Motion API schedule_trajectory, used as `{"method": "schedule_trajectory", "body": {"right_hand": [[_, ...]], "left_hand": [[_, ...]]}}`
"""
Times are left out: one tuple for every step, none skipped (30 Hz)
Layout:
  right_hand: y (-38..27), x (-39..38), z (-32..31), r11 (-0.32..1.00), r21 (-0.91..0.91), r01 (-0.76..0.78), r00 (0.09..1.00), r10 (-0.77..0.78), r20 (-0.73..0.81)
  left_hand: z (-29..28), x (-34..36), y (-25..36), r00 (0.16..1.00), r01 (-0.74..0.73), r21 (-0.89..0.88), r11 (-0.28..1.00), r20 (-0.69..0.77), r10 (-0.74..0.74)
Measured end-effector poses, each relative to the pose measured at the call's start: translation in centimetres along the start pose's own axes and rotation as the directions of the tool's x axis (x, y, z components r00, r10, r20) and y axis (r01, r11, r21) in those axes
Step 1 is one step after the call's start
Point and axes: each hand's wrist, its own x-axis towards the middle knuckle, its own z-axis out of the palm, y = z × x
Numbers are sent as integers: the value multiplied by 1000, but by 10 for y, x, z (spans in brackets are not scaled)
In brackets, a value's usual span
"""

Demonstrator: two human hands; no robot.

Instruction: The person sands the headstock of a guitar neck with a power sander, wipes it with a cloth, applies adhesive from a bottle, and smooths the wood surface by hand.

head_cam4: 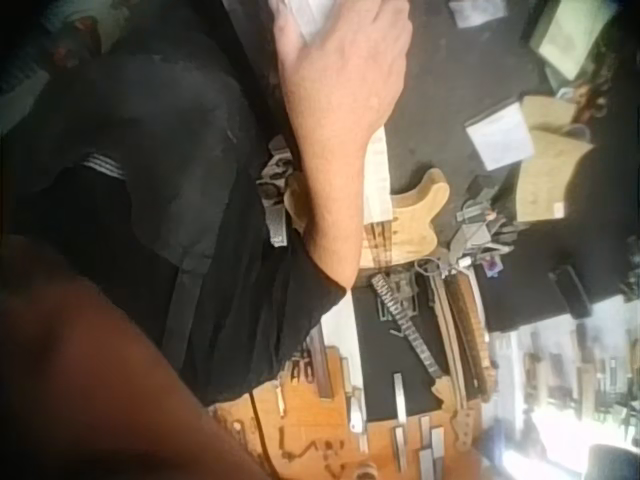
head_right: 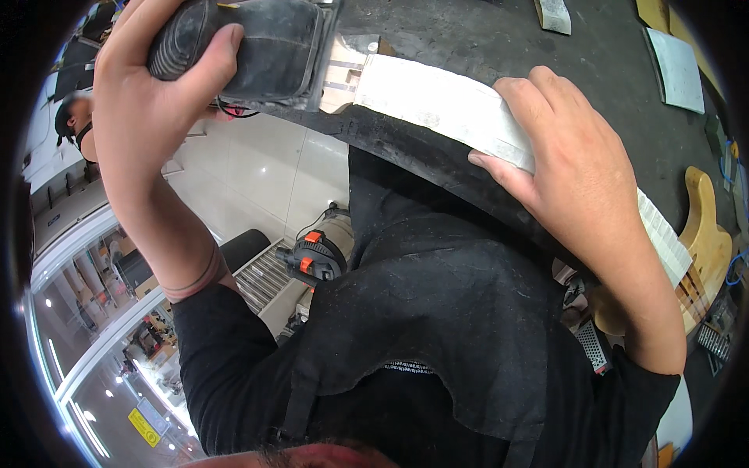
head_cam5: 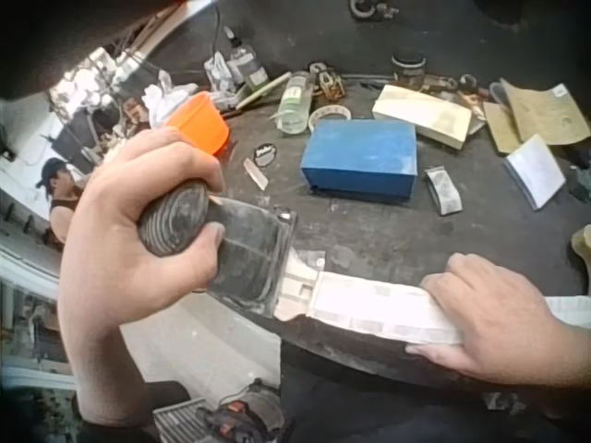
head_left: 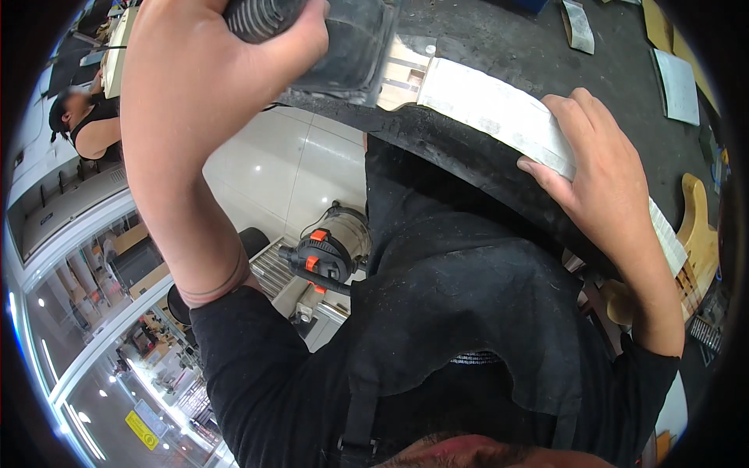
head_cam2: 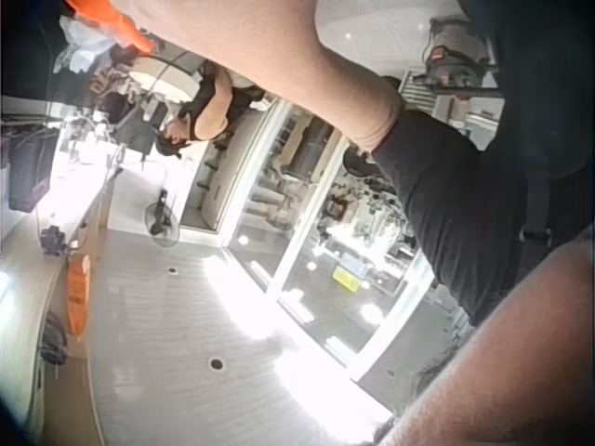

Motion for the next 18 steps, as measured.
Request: {"method": "schedule_trajectory", "body": {"right_hand": [[0, 0, 0, 1000, -1, 1, 1000, -1, 0], [0, 0, 0, 1000, -4, 5, 1000, -5, -5], [0, 0, 1, 1000, -7, 4, 1000, -4, -8], [1, 0, 1, 1000, -7, 3, 1000, -3, -6], [1, 0, 1, 1000, -3, 0, 1000, 0, 3], [2, 1, 1, 1000, 3, -1, 1000, 1, 11], [2, 0, 1, 1000, 4, -1, 1000, 1, 11], [3, 0, 1, 1000, 7, -4, 1000, 4, 12], [2, 0, 1, 1000, 9, -1, 1000, 1, 8], [2, 0, 0, 1000, 9, 3, 1000, -3, 3], [1, 0, 0, 1000, 3, 11, 1000, -11, -5], [1, 0, 1, 1000, -2, 13, 1000, -13, -7], [1, 0, 1, 1000, -3, 12, 1000, -12, -4], [2, 0, 1, 1000, -3, 8, 1000, -8, 3], [2, 0, 2, 1000, -3, 4, 1000, -4, 8], [3, 0, 2, 1000, -2, 3, 1000, -3, 9], [3, -1, 2, 1000, -1, 5, 1000, -5, 8], [4, -1, 2, 1000, 0, 7, 1000, -7, 6]], "left_hand": [[-1, 1, 2, 1000, 1, 1, 1000, -1, -1], [-4, 2, 4, 1000, -18, -2, 1000, 18, 18], [-3, 3, 6, 999, -39, -8, 999, 38, 39], [3, 1, 7, 996, -86, -43, 995, -8, 85], [0, 4, 13, 996, -85, -45, 995, -8, 85], [-10, 9, 23, 996, -73, -54, 996, 45, 76], [-15, 12, 28, 993, -61, -62, 996, 99, 67], [-10, 9, 21, 993, -61, -62, 996, 100, 67], [-4, 6, 11, 997, -45, -61, 997, 62, 48], [-3, 4, 6, 999, -29, -60, 998, 24, 30], [-6, 3, 6, 999, -29, -53, 998, 22, 30], [-6, 5, 8, 997, -69, -85, 994, 26, 71], [-6, 7, 11, 993, -108, -117, 987, 29, 112], [-6, 8, 14, 993, -107, -119, 987, 29, 111], [-7, 9, 17, 993, -100, -113, 989, 46, 106], [-7, 9, 19, 993, -93, -107, 990, 64, 100], [-5, 9, 19, 993, -93, -109, 990, 64, 101], [-3, 8, 18, 995, -90, -159, 983, 18, 94]]}}
